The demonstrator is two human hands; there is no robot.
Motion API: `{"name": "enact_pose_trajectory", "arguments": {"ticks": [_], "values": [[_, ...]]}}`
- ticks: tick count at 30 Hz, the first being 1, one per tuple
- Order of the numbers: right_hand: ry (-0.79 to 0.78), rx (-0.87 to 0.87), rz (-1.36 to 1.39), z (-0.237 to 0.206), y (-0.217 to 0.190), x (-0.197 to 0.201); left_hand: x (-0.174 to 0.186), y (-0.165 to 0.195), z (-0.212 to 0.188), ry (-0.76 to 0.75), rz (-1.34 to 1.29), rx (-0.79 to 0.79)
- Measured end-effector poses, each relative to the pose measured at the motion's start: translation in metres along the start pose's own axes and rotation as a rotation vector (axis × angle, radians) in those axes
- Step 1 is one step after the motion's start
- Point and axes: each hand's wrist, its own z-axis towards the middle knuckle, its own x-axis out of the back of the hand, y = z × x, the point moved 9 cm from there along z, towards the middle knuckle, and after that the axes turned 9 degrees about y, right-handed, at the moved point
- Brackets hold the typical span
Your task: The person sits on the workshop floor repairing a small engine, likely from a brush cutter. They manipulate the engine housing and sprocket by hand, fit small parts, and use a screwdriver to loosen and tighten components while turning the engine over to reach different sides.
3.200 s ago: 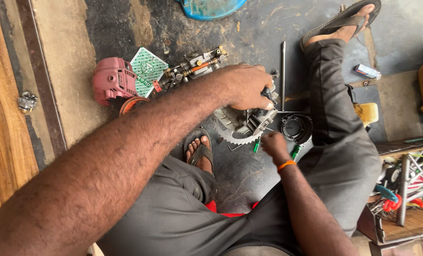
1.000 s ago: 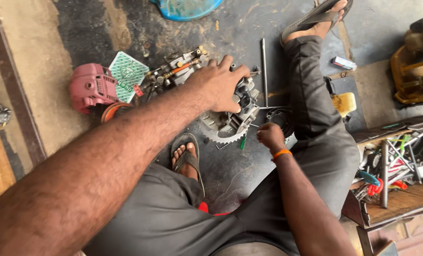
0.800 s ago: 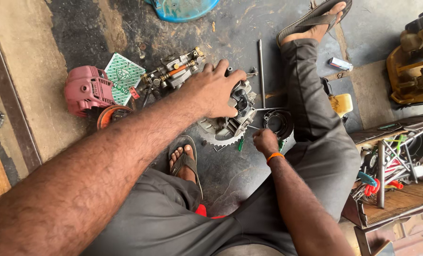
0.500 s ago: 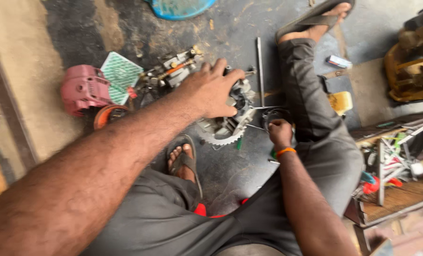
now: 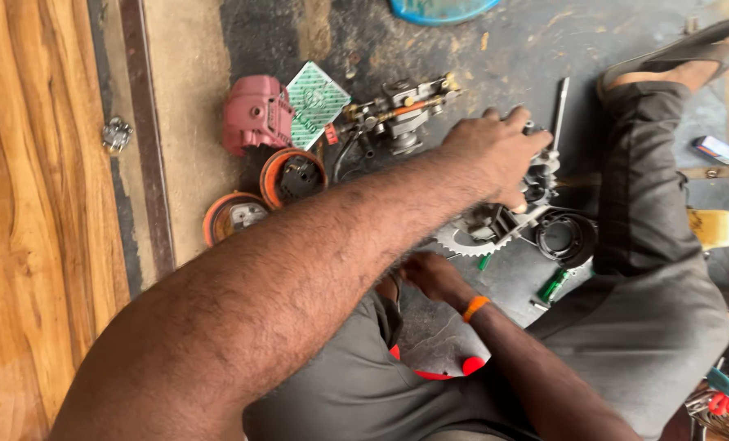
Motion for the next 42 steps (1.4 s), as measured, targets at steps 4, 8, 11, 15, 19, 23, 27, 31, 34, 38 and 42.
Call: {"name": "enact_pose_trajectory", "arguments": {"ticks": [4, 8, 11, 15, 19, 23, 27, 31, 34, 38, 42], "values": [[0.018, 0.257, -0.174, 0.014, -0.041, -0.046, -0.005, -0.003, 0.0, 0.025, 0.002, -0.028], [-0.04, 0.414, -0.312, 0.018, -0.056, -0.081, -0.008, -0.007, 0.002, 0.113, -0.009, -0.068], [-0.089, 0.473, -0.361, 0.019, -0.056, -0.095, -0.009, -0.009, 0.002, 0.163, -0.022, -0.073], [-0.092, 0.54, -0.456, 0.015, -0.056, -0.091, -0.006, -0.007, -0.002, 0.178, -0.024, -0.072], [-0.069, 0.613, -0.55, 0.007, -0.059, -0.076, -0.002, -0.003, -0.001, 0.151, 0.0, -0.051], [-0.041, 0.694, -0.659, -0.005, -0.062, -0.059, 0.001, 0.0, 0.0, 0.165, 0.019, -0.046], [-0.029, 0.719, -0.765, -0.016, -0.057, -0.042, 0.002, 0.0, -0.002, 0.171, -0.029, -0.022], [0.151, 0.781, -1.515, -0.014, -0.048, -0.047, 0.002, 0.001, -0.002, 0.115, -0.043, 0.002], [0.428, 0.826, -1.553, -0.02, -0.067, -0.052, 0.003, 0.002, -0.002, 0.104, 0.005, 0.036], [0.442, 0.799, -1.273, -0.024, -0.086, -0.066, 0.003, 0.003, -0.006, 0.096, 0.018, 0.038], [0.376, 0.798, -1.177, -0.018, -0.093, -0.074, 0.004, 0.002, -0.006, 0.137, 0.05, 0.021]]}}
